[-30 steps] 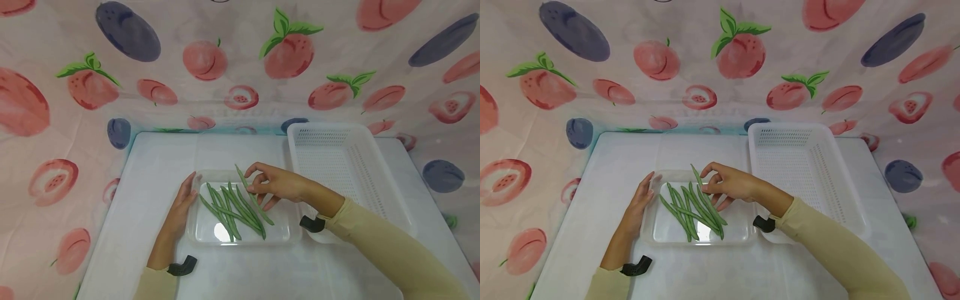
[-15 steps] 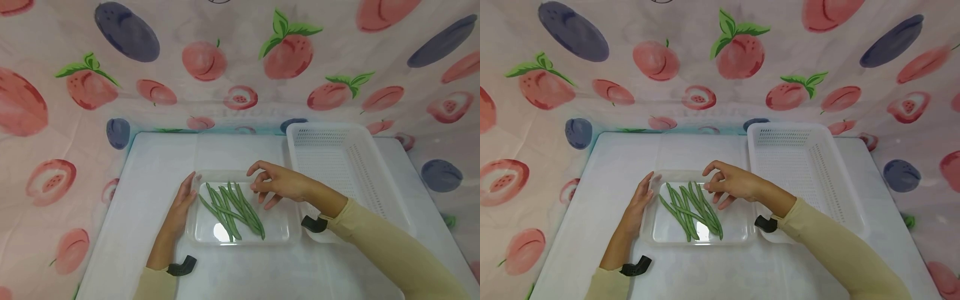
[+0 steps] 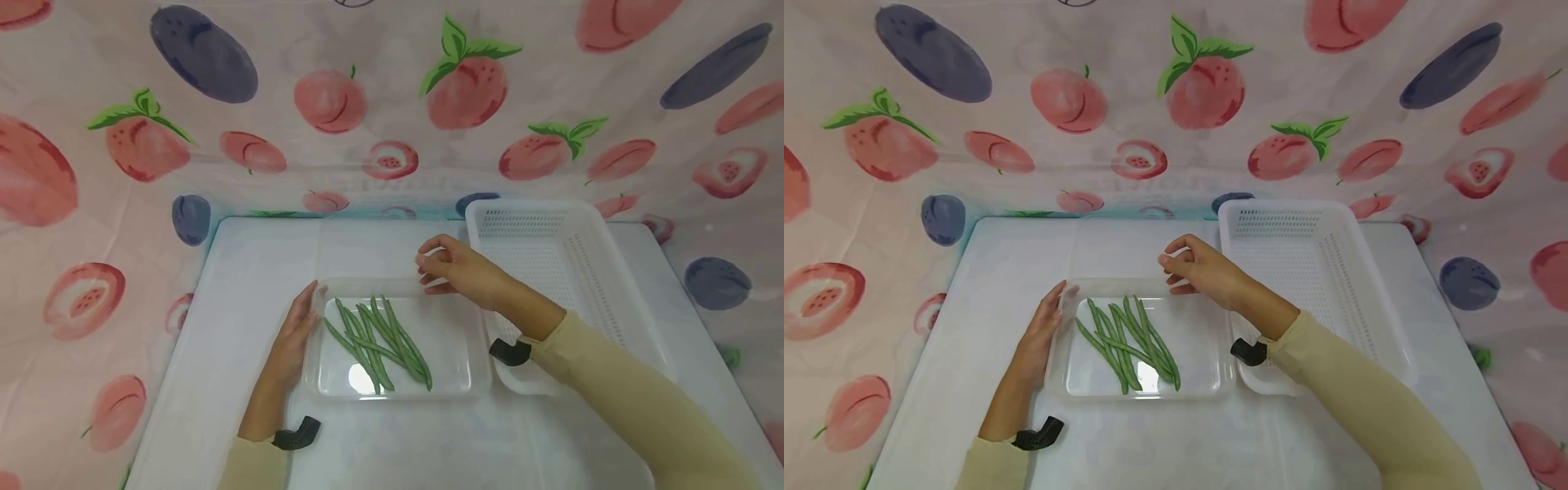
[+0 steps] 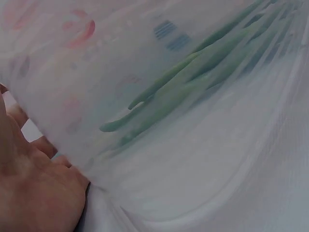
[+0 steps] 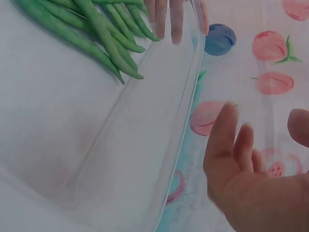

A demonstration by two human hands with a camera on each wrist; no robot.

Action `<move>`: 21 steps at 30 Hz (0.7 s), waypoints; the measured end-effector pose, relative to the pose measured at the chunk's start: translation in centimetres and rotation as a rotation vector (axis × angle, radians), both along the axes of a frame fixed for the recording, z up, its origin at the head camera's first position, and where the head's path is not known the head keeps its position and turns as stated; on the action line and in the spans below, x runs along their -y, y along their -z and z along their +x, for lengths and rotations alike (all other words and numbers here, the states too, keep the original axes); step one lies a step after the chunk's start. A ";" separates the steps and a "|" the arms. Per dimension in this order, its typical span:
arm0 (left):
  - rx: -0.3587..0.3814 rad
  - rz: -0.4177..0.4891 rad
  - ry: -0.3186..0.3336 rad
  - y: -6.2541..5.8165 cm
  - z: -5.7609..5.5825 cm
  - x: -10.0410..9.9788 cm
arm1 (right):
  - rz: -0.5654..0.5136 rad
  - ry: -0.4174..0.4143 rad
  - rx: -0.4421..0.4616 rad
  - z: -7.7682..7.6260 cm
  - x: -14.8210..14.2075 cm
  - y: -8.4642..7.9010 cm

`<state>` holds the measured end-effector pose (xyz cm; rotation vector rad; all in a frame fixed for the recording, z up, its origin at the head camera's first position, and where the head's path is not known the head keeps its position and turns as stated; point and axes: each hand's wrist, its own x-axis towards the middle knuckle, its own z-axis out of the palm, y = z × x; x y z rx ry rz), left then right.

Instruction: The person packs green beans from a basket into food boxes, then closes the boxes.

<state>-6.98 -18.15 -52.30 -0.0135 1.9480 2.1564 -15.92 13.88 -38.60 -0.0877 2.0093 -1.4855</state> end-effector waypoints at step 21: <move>0.182 -0.433 0.085 -7.3 -8.3 3.5 | 0.188 0.061 0.012 -3.7 -1.1 -0.2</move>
